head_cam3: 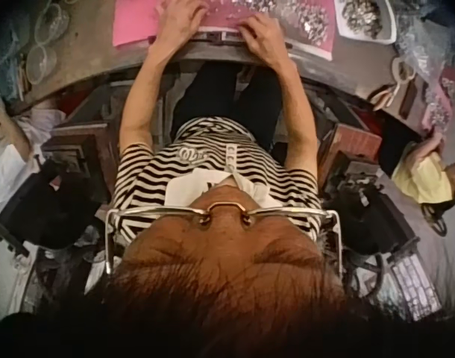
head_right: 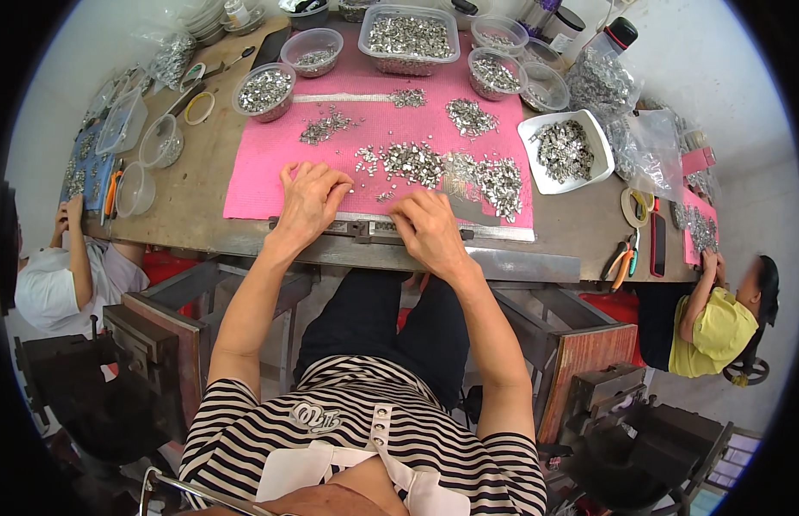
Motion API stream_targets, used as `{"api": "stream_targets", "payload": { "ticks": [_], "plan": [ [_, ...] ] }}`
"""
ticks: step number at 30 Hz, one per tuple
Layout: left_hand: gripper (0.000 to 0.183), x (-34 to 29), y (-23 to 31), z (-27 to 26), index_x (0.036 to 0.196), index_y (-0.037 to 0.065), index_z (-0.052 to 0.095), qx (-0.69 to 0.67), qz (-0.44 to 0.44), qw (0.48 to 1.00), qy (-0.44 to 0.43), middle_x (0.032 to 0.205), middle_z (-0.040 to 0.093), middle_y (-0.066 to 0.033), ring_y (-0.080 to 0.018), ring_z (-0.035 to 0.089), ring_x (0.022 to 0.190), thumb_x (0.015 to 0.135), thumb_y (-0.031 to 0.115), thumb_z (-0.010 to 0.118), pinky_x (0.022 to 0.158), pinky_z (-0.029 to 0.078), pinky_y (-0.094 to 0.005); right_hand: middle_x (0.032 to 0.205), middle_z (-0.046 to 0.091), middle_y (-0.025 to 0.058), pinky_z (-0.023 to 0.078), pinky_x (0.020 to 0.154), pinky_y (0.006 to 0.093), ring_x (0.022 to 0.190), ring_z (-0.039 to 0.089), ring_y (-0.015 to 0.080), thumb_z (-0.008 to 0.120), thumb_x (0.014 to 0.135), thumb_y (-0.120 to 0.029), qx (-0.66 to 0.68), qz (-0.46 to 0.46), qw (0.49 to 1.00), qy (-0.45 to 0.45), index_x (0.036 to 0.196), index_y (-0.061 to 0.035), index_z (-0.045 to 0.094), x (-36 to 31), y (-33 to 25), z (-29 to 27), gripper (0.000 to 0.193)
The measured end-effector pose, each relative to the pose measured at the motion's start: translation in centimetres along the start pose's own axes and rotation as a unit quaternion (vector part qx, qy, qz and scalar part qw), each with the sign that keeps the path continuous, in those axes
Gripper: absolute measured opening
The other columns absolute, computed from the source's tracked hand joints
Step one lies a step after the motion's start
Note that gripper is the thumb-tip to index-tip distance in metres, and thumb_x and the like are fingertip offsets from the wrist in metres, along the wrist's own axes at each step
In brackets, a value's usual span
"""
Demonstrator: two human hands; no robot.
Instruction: The person aligns small metal pieces into a metal mold strip by hand, places the loaded strip into a manual press machine, and turns the press wheel.
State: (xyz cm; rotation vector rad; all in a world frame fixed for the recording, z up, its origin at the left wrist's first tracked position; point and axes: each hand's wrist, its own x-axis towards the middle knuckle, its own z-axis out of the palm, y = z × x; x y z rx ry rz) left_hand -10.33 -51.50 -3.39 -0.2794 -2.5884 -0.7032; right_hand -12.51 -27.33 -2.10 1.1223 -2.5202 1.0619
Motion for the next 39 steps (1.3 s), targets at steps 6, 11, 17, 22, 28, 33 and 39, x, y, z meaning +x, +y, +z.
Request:
{"api": "stream_targets", "payload": {
  "ticks": [6,11,17,22,28,33,39],
  "plan": [
    [0.008,0.0,-0.1,0.6,0.096,0.014,0.074,-0.005,0.037,0.999,-0.005,0.088,0.06,-0.0021,-0.0234,0.057,0.095,0.089,0.015,0.073,0.106,0.029,-0.0568,0.091,0.061,0.0084,0.044,0.082,0.0394,0.09,0.06,0.0273,0.071,0.086,-0.005,-0.052,-0.052,0.997,0.03,0.097,-0.0071,0.071,4.4,0.8,3.5,0.011],
    [0.008,-0.4,-0.5,0.4,0.095,0.013,0.071,0.0,0.026,1.0,-0.004,0.089,0.06,-0.0013,-0.0229,0.057,0.095,0.087,0.015,0.074,0.106,0.03,-0.0578,0.094,0.062,0.009,0.044,0.084,0.0404,0.094,0.06,0.0278,0.071,0.087,-0.006,-0.108,-0.056,0.993,0.005,0.099,-0.0078,0.072,5.0,1.6,4.8,0.012],
    [0.008,-0.4,-0.7,0.0,0.093,0.012,0.07,-0.004,-0.004,1.0,-0.005,0.087,0.06,-0.0016,-0.0231,0.057,0.093,0.088,0.015,0.074,0.105,0.03,-0.0572,0.093,0.061,0.0086,0.043,0.083,0.041,0.093,0.06,0.0276,0.07,0.086,-0.008,-0.087,-0.054,0.995,0.006,0.1,-0.0079,0.072,5.4,1.6,4.8,0.013],
    [0.007,-0.4,-1.0,0.0,0.092,0.011,0.071,-0.01,-0.022,1.0,-0.018,0.086,0.06,-0.0026,-0.0234,0.057,0.092,0.089,0.017,0.073,0.105,0.03,-0.0548,0.091,0.059,0.0088,0.042,0.082,0.0406,0.09,0.058,0.0279,0.071,0.085,-0.008,-0.141,-0.084,0.986,-0.012,0.097,-0.0061,0.068,5.8,1.3,4.5,0.012],
    [0.009,-0.5,-1.2,-0.5,0.095,0.011,0.073,-0.03,-0.025,0.999,-0.038,0.085,0.06,-0.0037,-0.0235,0.057,0.092,0.09,0.019,0.072,0.105,0.03,-0.0527,0.091,0.06,0.0113,0.042,0.083,0.0417,0.091,0.058,0.0292,0.069,0.086,-0.007,-0.133,-0.062,0.989,-0.011,0.093,-0.0034,0.064,4.6,0.8,2.8,0.009],
    [0.007,-0.5,-1.1,-0.7,0.094,0.011,0.073,-0.028,-0.02,0.998,-0.046,0.084,0.06,-0.0027,-0.023,0.057,0.091,0.09,0.017,0.072,0.106,0.03,-0.0531,0.091,0.062,0.0107,0.044,0.082,0.0395,0.086,0.059,0.0298,0.067,0.089,-0.002,0.013,0.022,1.0,0.013,0.094,-0.0027,0.063,1.0,0.6,-0.2,0.007],
    [0.004,-0.8,1.5,-0.6,0.092,0.011,0.07,-0.049,0.005,0.999,-0.016,0.085,0.062,-0.0008,-0.0218,0.059,0.088,0.089,0.013,0.072,0.107,0.029,-0.0545,0.094,0.062,0.0118,0.045,0.08,0.0394,0.089,0.06,0.0306,0.069,0.086,0.001,0.047,0.06,0.997,0.011,0.093,-0.001,0.061,-2.1,-0.1,-1.2,0.011]
  ]
}}
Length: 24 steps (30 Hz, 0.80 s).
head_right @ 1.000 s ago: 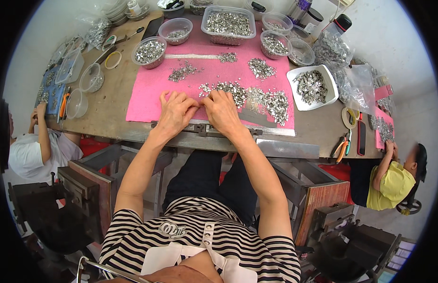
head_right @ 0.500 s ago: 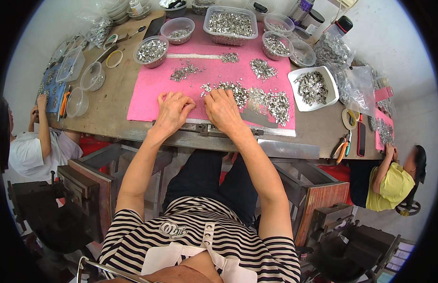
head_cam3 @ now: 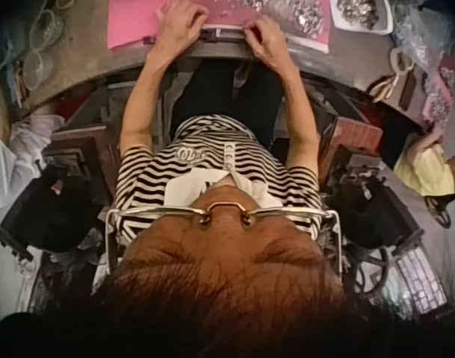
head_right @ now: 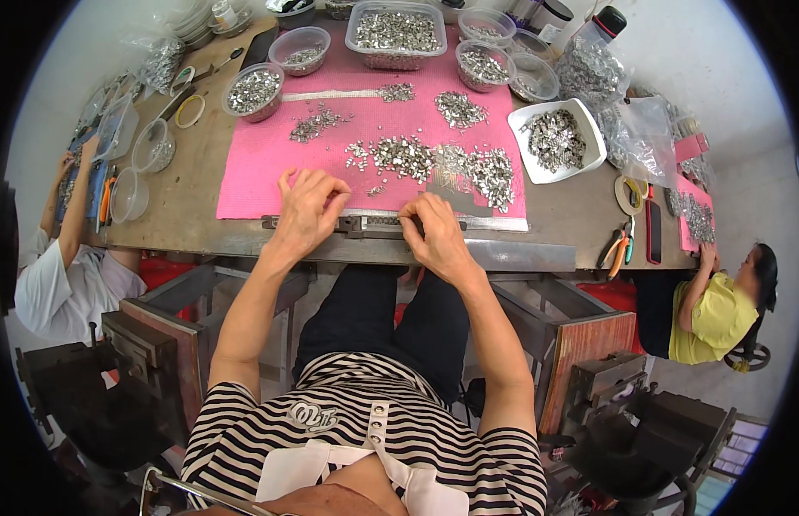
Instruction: The person aligns small metal pieces into a metal mold strip by hand, places the loaded strip into a manual press machine, and turns the press wheel.
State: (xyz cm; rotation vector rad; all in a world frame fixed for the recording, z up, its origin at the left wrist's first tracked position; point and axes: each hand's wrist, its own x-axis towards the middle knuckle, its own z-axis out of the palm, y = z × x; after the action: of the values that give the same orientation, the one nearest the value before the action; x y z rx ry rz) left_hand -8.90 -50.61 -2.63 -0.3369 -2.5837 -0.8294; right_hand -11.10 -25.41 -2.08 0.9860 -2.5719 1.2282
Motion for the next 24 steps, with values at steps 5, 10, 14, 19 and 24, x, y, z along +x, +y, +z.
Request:
{"api": "stream_targets", "payload": {
  "ticks": [5,10,14,19,24],
  "plan": [
    [0.004,0.2,-0.9,0.3,0.091,0.011,0.07,0.03,-0.014,0.999,0.018,0.084,0.062,-0.0004,-0.0209,0.06,0.09,0.088,0.012,0.072,0.107,0.03,-0.0554,0.096,0.061,0.0113,0.045,0.08,0.0401,0.09,0.058,0.031,0.07,0.083,0.002,-0.046,-0.055,0.997,0.022,0.093,-0.0015,0.061,-0.3,0.0,1.2,0.015],
    [0.005,0.1,-1.8,0.3,0.091,0.013,0.071,0.032,-0.015,0.999,0.009,0.087,0.06,-0.0019,-0.0233,0.058,0.092,0.087,0.011,0.072,0.107,0.028,-0.0577,0.095,0.059,0.0098,0.043,0.079,0.041,0.089,0.056,0.0299,0.071,0.082,0.0,-0.101,-0.095,0.99,0.023,0.094,-0.0032,0.061,-0.5,0.1,1.2,0.016],
    [0.007,0.0,-1.8,0.1,0.093,0.014,0.073,0.032,-0.002,0.999,0.002,0.087,0.059,-0.0028,-0.0238,0.057,0.093,0.087,0.011,0.072,0.107,0.028,-0.0587,0.092,0.062,0.009,0.043,0.081,0.0393,0.087,0.058,0.0281,0.073,0.08,0.0,-0.07,-0.122,0.99,0.033,0.092,-0.0041,0.063,0.1,-1.4,0.0,0.015],
    [0.006,-0.4,-2.1,-0.3,0.092,0.014,0.072,0.034,-0.021,0.999,0.001,0.087,0.058,-0.003,-0.0244,0.057,0.094,0.086,0.013,0.073,0.106,0.029,-0.0604,0.068,0.062,0.0088,0.052,0.075,0.0416,0.059,0.059,0.0275,0.067,0.087,-0.009,0.361,-0.142,0.922,0.02,0.084,-0.0038,0.065,-1.1,-12.0,-7.0,0.006],
    [0.005,0.3,-1.9,-0.2,0.09,0.013,0.071,0.036,-0.019,0.999,-0.008,0.087,0.058,-0.0033,-0.0246,0.057,0.095,0.086,0.015,0.074,0.104,0.03,-0.061,0.07,0.066,0.0066,0.059,0.08,0.0356,0.064,0.067,0.0221,0.06,0.096,-0.008,0.59,-0.467,0.656,-0.064,0.071,-0.0069,0.067,1.1,-18.8,-11.7,0.026]
  ]
}}
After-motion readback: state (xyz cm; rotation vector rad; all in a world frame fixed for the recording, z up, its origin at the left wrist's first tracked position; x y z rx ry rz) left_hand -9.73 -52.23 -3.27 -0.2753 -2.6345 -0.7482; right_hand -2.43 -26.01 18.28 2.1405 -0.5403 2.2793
